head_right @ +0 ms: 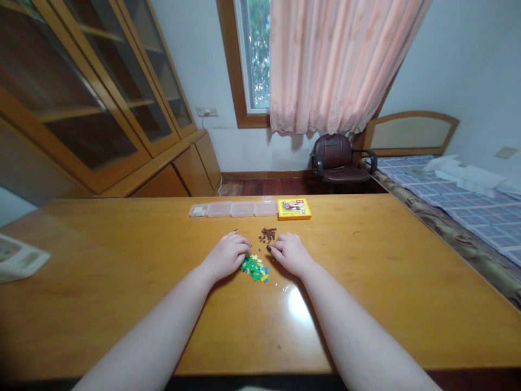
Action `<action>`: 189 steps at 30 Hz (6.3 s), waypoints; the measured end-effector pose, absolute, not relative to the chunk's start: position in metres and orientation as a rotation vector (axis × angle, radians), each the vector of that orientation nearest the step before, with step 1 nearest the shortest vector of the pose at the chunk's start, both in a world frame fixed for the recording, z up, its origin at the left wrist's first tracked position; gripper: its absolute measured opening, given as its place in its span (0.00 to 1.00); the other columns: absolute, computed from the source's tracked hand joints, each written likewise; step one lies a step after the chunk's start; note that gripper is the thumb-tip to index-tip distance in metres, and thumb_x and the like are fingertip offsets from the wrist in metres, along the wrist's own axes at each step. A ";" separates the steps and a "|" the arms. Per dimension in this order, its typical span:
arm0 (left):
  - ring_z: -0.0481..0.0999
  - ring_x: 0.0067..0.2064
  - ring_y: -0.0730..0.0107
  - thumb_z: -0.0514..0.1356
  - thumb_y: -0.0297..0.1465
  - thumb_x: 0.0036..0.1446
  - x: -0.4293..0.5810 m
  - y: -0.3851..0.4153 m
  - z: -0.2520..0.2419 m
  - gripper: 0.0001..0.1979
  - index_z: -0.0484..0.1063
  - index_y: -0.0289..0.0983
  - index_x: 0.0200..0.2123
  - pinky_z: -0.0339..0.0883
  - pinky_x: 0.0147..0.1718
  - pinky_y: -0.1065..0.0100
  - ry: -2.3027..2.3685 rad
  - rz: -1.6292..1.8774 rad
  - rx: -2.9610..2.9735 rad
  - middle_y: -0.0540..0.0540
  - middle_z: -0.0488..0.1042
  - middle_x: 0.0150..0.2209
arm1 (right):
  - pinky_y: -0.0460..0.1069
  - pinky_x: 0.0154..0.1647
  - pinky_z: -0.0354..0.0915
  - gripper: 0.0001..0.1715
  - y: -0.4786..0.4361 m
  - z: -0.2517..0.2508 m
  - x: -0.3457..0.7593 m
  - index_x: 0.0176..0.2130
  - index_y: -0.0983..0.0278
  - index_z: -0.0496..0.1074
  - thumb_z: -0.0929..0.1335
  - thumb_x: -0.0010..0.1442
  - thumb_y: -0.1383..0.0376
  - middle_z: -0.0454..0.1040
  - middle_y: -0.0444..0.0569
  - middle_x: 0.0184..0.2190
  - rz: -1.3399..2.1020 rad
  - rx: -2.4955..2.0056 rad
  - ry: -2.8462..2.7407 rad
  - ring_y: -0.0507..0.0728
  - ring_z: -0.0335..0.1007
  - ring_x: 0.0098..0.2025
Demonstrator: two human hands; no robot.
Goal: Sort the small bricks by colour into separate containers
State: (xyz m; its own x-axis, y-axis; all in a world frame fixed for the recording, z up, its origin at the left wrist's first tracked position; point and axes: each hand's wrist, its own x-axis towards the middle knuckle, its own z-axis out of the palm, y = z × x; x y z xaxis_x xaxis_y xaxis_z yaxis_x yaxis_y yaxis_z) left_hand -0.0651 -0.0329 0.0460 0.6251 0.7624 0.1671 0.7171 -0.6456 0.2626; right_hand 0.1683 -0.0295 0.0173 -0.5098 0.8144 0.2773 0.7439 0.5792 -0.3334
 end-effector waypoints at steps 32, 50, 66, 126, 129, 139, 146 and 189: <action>0.75 0.38 0.64 0.52 0.27 0.50 -0.068 -0.043 0.056 0.20 0.74 0.45 0.44 0.65 0.37 0.68 1.105 0.083 2.587 0.49 0.78 0.38 | 0.50 0.38 0.54 0.21 -0.039 0.024 0.161 0.30 0.64 0.75 0.59 0.65 0.61 0.69 0.48 0.28 0.425 -1.005 -2.539 0.54 0.60 0.34; 0.75 0.39 0.67 0.53 0.26 0.48 -0.069 -0.044 0.059 0.18 0.78 0.45 0.38 0.65 0.40 0.70 1.023 0.075 2.538 0.52 0.79 0.37 | 0.62 0.60 0.44 0.17 -0.043 0.031 0.160 0.49 0.52 0.73 0.61 0.63 0.60 0.68 0.46 0.54 0.509 -1.029 -2.542 0.60 0.54 0.57; 0.75 0.39 0.65 0.53 0.28 0.49 -0.068 -0.043 0.055 0.19 0.76 0.46 0.43 0.66 0.38 0.69 1.092 0.055 2.562 0.50 0.79 0.39 | 0.65 0.60 0.43 0.15 -0.041 0.023 0.162 0.45 0.52 0.75 0.63 0.61 0.57 0.66 0.46 0.56 0.478 -1.052 -2.562 0.63 0.52 0.59; 0.76 0.44 0.47 0.48 0.36 0.56 -0.032 -0.113 0.088 0.32 0.54 0.25 0.62 0.70 0.41 0.53 1.726 -0.588 2.163 0.30 0.76 0.43 | 0.62 0.60 0.44 0.15 -0.039 0.022 0.163 0.39 0.57 0.77 0.63 0.62 0.58 0.72 0.48 0.49 0.407 -1.122 -2.416 0.60 0.59 0.56; 0.76 0.44 0.48 0.48 0.37 0.56 -0.031 -0.115 0.088 0.33 0.52 0.28 0.63 0.70 0.41 0.53 1.691 -0.595 2.180 0.31 0.76 0.43 | 0.62 0.60 0.45 0.15 -0.039 0.021 0.163 0.39 0.57 0.77 0.63 0.62 0.58 0.72 0.49 0.49 0.409 -1.123 -2.410 0.60 0.59 0.55; 0.76 0.41 0.46 0.49 0.37 0.56 -0.024 -0.121 0.080 0.34 0.50 0.29 0.64 0.70 0.38 0.52 1.647 -0.621 2.222 0.31 0.77 0.39 | 0.62 0.60 0.45 0.16 -0.040 0.025 0.163 0.43 0.56 0.76 0.62 0.61 0.58 0.71 0.49 0.50 0.469 -1.059 -2.453 0.61 0.58 0.56; 0.76 0.42 0.46 0.49 0.36 0.56 -0.023 -0.123 0.080 0.33 0.49 0.32 0.64 0.70 0.38 0.53 1.555 -0.607 2.276 0.33 0.77 0.40 | 0.60 0.61 0.46 0.15 -0.042 0.026 0.161 0.44 0.54 0.76 0.64 0.61 0.56 0.69 0.47 0.53 0.540 -0.883 -2.553 0.60 0.56 0.57; 0.76 0.44 0.55 0.47 0.31 0.57 -0.037 -0.073 0.052 0.28 0.55 0.41 0.62 0.69 0.40 0.59 1.730 -0.211 2.338 0.38 0.75 0.46 | 0.69 0.61 0.37 0.18 -0.040 0.018 0.159 0.49 0.52 0.73 0.65 0.59 0.55 0.59 0.48 0.62 0.398 -1.233 -2.510 0.65 0.46 0.64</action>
State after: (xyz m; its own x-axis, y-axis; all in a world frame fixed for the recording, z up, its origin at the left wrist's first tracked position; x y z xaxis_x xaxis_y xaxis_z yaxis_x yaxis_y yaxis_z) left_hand -0.0374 -0.0732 0.0523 0.2943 0.9232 -0.2474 0.9556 -0.2794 0.0942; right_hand 0.1595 -0.0396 0.0183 -0.5785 0.8003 0.1575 0.7124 0.5897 -0.3804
